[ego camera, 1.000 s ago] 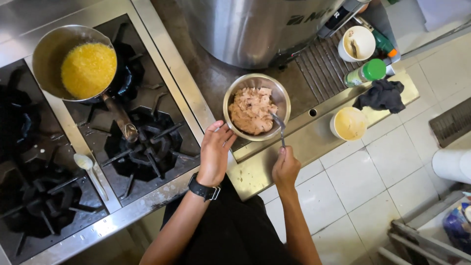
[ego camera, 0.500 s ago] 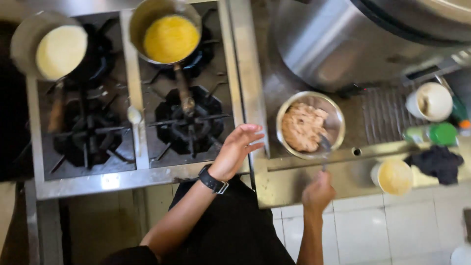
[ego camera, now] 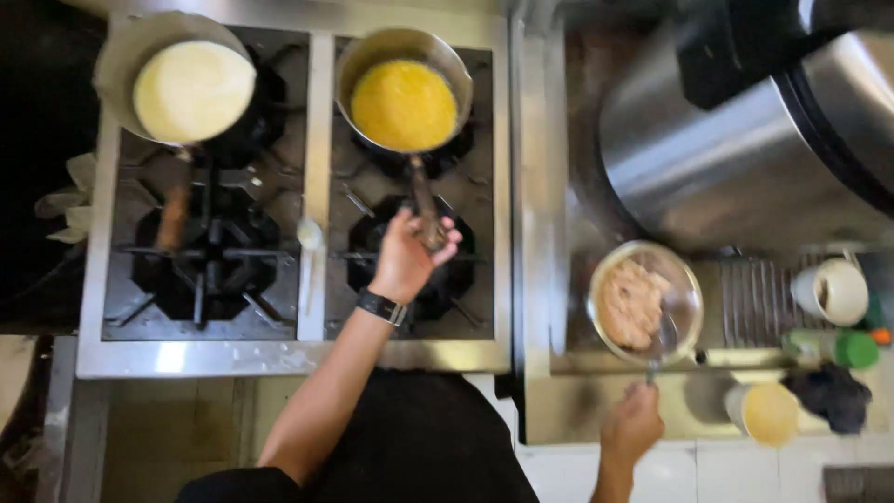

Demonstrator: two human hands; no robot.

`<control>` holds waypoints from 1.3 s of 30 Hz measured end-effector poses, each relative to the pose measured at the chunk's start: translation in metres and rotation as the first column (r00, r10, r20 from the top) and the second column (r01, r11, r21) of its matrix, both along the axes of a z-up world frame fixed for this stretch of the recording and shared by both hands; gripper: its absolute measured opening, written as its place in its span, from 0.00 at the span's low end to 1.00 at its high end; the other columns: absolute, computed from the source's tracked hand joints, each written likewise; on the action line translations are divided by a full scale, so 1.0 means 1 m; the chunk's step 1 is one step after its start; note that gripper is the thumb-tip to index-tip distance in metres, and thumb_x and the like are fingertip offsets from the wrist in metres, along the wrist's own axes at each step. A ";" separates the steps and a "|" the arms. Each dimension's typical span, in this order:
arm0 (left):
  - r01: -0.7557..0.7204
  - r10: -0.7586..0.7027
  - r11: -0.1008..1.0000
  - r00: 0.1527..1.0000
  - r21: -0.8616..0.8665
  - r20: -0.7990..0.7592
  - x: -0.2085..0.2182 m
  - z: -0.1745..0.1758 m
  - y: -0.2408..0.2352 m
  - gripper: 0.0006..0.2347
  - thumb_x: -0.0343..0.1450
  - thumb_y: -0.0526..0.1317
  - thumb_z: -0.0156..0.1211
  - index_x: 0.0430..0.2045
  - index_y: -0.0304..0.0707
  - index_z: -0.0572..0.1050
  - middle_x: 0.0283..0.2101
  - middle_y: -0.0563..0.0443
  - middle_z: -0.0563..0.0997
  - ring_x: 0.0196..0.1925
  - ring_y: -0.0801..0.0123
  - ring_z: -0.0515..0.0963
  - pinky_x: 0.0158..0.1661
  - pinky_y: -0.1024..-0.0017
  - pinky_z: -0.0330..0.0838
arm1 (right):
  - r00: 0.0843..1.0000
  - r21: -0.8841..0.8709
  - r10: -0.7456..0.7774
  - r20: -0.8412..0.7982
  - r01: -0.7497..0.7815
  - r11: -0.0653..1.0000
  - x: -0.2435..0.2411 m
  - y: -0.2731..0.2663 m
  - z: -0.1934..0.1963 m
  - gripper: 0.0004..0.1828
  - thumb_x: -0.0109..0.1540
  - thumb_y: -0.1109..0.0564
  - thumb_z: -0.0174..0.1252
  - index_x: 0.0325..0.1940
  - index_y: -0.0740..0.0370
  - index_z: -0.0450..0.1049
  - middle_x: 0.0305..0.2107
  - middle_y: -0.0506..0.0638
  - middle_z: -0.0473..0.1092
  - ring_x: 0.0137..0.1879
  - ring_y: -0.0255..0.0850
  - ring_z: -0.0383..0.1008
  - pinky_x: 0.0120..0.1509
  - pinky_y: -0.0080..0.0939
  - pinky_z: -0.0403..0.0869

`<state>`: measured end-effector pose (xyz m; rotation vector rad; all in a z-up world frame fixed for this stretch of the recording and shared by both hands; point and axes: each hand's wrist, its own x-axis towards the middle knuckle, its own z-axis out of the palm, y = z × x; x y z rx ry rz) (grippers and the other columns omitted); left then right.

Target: The person stirs a yellow mixture in a pan on a gas stove, then handles a bowl of raw meat. They use a blowtorch to ignite the burner under a second pot containing a white liquid and later use the torch to heat the bowl of meat.

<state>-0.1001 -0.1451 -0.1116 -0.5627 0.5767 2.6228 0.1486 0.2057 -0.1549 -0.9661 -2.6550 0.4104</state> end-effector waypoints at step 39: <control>0.163 -0.160 0.987 0.974 -0.005 0.159 -0.025 0.029 -0.079 0.14 0.74 0.43 0.44 0.47 0.32 0.60 0.25 0.50 0.62 0.13 0.78 0.62 0.05 0.87 0.53 | 0.429 0.227 0.418 0.801 -0.863 0.450 -0.438 -0.298 0.123 0.16 0.57 0.56 0.43 0.28 0.45 0.79 0.20 0.53 0.74 0.32 0.50 0.78 0.37 0.46 0.75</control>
